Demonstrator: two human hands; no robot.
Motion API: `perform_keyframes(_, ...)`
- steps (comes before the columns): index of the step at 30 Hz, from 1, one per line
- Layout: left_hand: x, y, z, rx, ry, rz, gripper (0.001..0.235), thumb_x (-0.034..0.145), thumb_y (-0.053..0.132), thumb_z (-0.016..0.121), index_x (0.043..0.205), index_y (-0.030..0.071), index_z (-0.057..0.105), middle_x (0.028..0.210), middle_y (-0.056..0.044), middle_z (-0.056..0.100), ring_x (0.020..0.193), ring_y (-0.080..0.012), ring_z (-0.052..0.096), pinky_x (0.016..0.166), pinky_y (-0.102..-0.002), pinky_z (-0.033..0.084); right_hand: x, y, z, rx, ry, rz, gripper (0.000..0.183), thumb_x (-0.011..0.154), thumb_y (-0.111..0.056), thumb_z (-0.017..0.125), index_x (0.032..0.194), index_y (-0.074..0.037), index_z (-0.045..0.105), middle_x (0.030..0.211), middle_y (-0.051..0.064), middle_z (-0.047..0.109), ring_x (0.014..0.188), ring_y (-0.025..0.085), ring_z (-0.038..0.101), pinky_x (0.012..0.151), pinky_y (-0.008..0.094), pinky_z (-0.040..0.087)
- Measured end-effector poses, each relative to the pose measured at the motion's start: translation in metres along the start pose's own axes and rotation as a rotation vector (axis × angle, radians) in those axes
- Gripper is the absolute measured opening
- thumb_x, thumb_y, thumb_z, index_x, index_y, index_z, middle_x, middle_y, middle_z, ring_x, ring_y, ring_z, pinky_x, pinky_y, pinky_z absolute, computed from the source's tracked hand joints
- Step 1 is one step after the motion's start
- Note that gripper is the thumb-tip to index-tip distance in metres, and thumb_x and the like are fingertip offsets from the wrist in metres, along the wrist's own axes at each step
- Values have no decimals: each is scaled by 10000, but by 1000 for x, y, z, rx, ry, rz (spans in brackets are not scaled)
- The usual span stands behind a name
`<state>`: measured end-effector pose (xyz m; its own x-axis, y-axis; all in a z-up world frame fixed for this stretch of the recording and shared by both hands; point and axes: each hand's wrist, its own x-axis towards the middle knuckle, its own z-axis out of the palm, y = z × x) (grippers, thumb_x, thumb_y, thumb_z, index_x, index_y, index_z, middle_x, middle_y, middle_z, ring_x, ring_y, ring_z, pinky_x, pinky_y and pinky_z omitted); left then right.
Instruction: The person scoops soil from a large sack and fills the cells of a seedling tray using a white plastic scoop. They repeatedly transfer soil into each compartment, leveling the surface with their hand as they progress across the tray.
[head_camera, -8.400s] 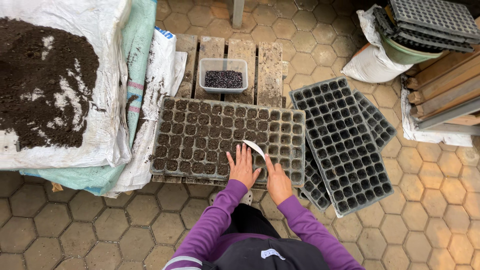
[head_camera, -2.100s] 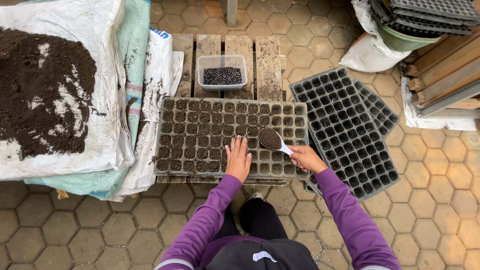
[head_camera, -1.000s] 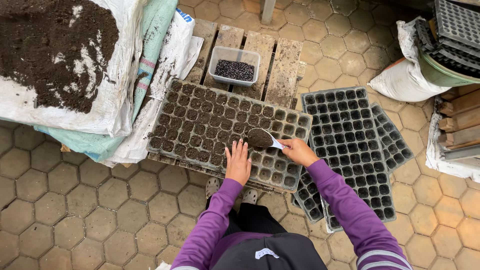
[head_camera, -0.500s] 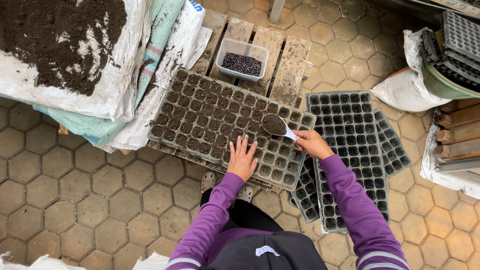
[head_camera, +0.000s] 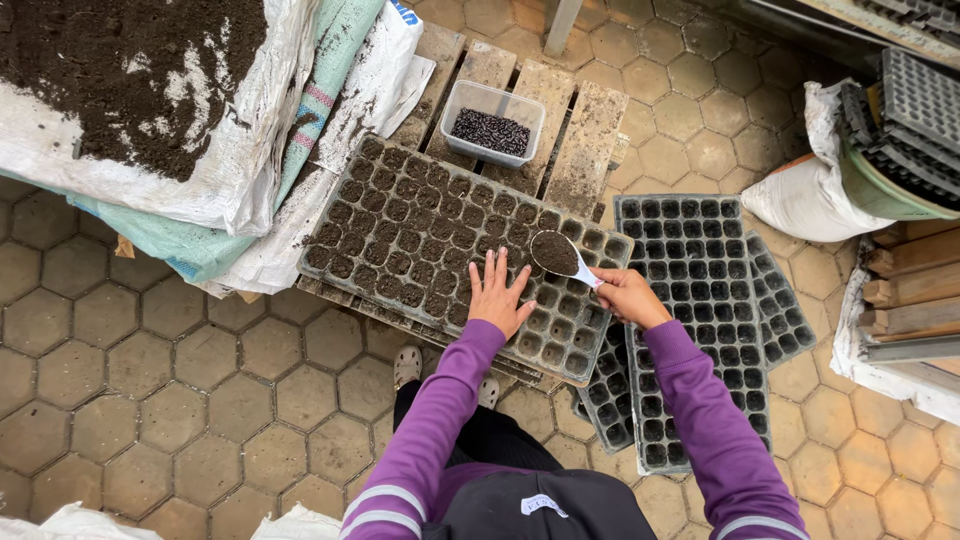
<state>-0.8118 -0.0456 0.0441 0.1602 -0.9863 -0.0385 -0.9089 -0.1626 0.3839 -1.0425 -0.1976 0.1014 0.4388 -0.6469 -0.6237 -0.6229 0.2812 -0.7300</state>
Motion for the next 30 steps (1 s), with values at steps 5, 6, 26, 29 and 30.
perform_keyframes(5, 15, 10, 3, 33, -40, 12, 715, 941, 568, 582, 1547, 221, 425, 1684, -255, 99, 1565, -434, 27, 1218, -658, 0, -4, 13, -1, 67, -1, 31, 509, 936, -75, 551, 1427, -173, 641, 601, -41, 527, 404, 54, 379, 370, 236, 296)
perform_keyframes(6, 15, 7, 5, 32, -48, 17, 706, 945, 559, 582, 1544, 218, 431, 1686, -258, 100, 1568, -437, 28, 1221, -657, 1, -4, 15, -1, 68, 3, 32, 512, 934, -75, 552, 1429, -177, 636, 597, -39, 525, 401, 57, 374, 369, 237, 295)
perform_keyframes(26, 10, -57, 2, -3, 211, -195, 698, 986, 401, 582, 1582, 102, 373, 1675, -273, 134, 1557, -475, 64, 1202, -705, 12, 50, -17, 53, -282, 36, -261, 421, 926, -132, 597, 1333, -132, 708, 610, -22, 611, 517, 50, 527, 508, 260, 441)
perform_keyframes(29, 10, -55, 0, -94, 228, -143, 719, 977, 373, 599, 1618, 171, 344, 1673, -274, 110, 1547, -489, 54, 1195, -705, 12, 53, -32, 62, -368, 35, -225, 386, 930, -161, 607, 1296, -145, 726, 598, -7, 617, 524, 69, 543, 538, 282, 465)
perform_keyframes(30, 12, -53, -4, -126, 205, -125, 715, 970, 381, 608, 1609, 204, 341, 1668, -277, 96, 1540, -495, 44, 1187, -709, 9, 53, -38, 64, -365, 19, -211, 377, 936, -170, 608, 1291, -151, 734, 595, -8, 607, 523, 70, 533, 537, 286, 461)
